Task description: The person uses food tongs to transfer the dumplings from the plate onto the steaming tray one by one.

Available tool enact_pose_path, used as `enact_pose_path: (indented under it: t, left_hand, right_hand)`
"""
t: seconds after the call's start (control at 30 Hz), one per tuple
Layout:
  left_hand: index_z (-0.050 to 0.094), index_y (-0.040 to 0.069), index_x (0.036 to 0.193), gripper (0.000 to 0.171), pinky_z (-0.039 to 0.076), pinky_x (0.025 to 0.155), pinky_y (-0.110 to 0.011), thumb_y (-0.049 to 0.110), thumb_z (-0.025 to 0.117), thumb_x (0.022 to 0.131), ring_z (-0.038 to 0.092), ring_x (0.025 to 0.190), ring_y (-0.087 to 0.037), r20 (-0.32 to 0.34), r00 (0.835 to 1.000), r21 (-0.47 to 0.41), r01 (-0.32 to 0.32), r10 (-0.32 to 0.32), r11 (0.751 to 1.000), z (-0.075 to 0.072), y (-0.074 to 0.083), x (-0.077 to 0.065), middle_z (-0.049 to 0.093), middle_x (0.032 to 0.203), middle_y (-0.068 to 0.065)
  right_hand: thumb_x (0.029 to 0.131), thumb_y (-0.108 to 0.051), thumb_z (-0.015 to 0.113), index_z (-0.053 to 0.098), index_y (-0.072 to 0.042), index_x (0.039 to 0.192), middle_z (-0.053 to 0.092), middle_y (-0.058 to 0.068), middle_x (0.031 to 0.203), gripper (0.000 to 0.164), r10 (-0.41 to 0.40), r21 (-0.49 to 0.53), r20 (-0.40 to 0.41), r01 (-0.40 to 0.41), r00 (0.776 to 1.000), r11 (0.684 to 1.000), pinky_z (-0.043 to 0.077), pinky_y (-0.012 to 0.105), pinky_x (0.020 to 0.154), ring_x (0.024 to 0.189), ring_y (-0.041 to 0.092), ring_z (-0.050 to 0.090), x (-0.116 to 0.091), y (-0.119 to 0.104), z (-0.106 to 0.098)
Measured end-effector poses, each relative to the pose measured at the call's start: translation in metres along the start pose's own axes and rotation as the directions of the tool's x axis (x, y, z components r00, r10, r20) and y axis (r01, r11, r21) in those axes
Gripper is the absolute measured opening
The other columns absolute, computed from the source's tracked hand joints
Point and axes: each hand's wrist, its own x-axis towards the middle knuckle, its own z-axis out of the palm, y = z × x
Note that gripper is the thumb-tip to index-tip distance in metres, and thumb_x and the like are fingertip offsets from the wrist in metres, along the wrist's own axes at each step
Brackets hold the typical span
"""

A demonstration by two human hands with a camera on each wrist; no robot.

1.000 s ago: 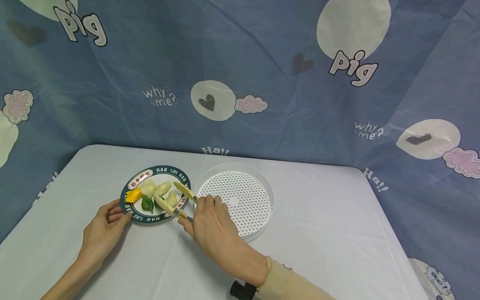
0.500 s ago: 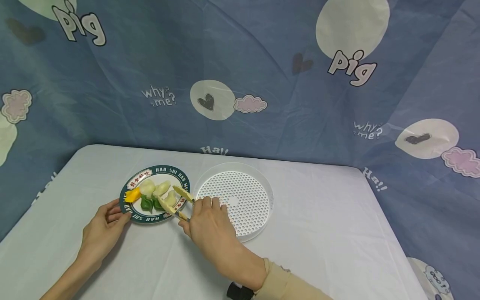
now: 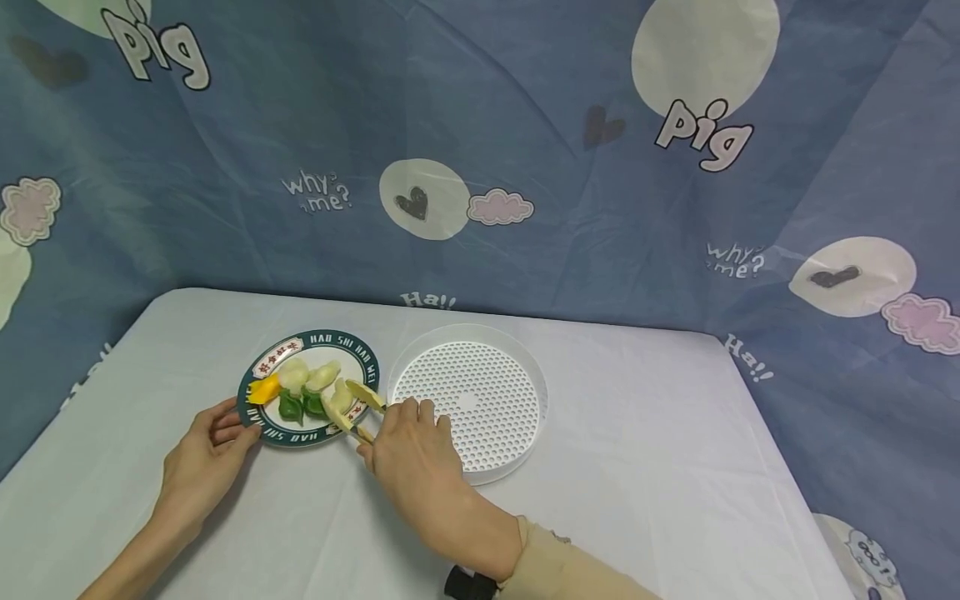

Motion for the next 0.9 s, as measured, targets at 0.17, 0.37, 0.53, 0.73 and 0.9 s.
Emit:
enact_pose_path:
  t: [0.17, 0.37, 0.53, 0.73, 0.9]
  left_hand:
    - [0.030, -0.005, 0.165, 0.071, 0.058, 0.107, -0.052, 0.026, 0.058, 0.108, 0.063, 0.131, -0.042, -0.001, 1.000, -0.005, 0.008, -0.008, 1.000, -0.001, 0.001, -0.001, 0.055, 0.149, -0.027]
    - [0.030, -0.004, 0.166, 0.072, 0.054, 0.088, -0.015, 0.026, 0.059, 0.108, 0.064, 0.131, -0.040, 0.005, 1.000, -0.010, 0.011, -0.011, 1.000, -0.001, 0.001, 0.000, 0.056, 0.149, -0.026]
    - [0.030, -0.005, 0.165, 0.071, 0.055, 0.087, -0.015, 0.026, 0.059, 0.108, 0.064, 0.130, -0.040, -0.003, 1.000, -0.003, 0.012, -0.012, 1.000, 0.000, 0.002, 0.000, 0.056, 0.148, -0.027]
    - [0.030, -0.005, 0.165, 0.071, 0.060, 0.104, -0.050, 0.024, 0.059, 0.108, 0.064, 0.130, -0.042, -0.003, 1.000, -0.002, 0.006, -0.006, 1.000, 0.001, 0.003, 0.000, 0.056, 0.148, -0.028]
    - [0.030, -0.005, 0.165, 0.070, 0.054, 0.085, -0.012, 0.024, 0.059, 0.108, 0.064, 0.130, -0.041, -0.003, 1.000, -0.005, 0.007, -0.007, 1.000, 0.000, 0.002, -0.001, 0.056, 0.148, -0.027]
  right_hand:
    - [0.107, -0.052, 0.060, 0.065, -0.007, 0.100, 0.054, 0.001, 0.081, 0.046, 0.005, -0.012, -0.011, -0.005, 1.000, 1.000, 0.043, 0.025, 0.058, 0.073, 0.014, 0.046, 0.003, -0.004, 0.004]
    - [0.105, -0.050, 0.065, 0.063, -0.009, 0.098, 0.057, 0.001, 0.082, 0.042, 0.020, -0.013, -0.011, -0.021, 1.000, 1.000, 0.043, 0.025, 0.055, 0.074, 0.015, 0.048, 0.003, -0.009, 0.011]
    - [0.104, -0.052, 0.065, 0.063, -0.011, 0.096, 0.057, 0.000, 0.081, 0.042, 0.017, -0.053, -0.025, -0.018, 1.000, 0.998, 0.039, 0.025, 0.055, 0.073, 0.014, 0.048, 0.003, -0.010, 0.013]
    - [0.106, -0.053, 0.062, 0.064, -0.012, 0.099, 0.057, -0.001, 0.082, 0.041, 0.013, -0.076, -0.032, -0.015, 0.999, 0.997, 0.037, 0.026, 0.058, 0.074, 0.014, 0.048, 0.002, -0.009, 0.016]
    - [0.106, -0.053, 0.062, 0.064, -0.011, 0.101, 0.056, -0.002, 0.081, 0.042, -0.001, -0.090, -0.049, -0.004, 0.999, 0.996, 0.038, 0.027, 0.058, 0.073, 0.014, 0.047, 0.001, -0.007, 0.018]
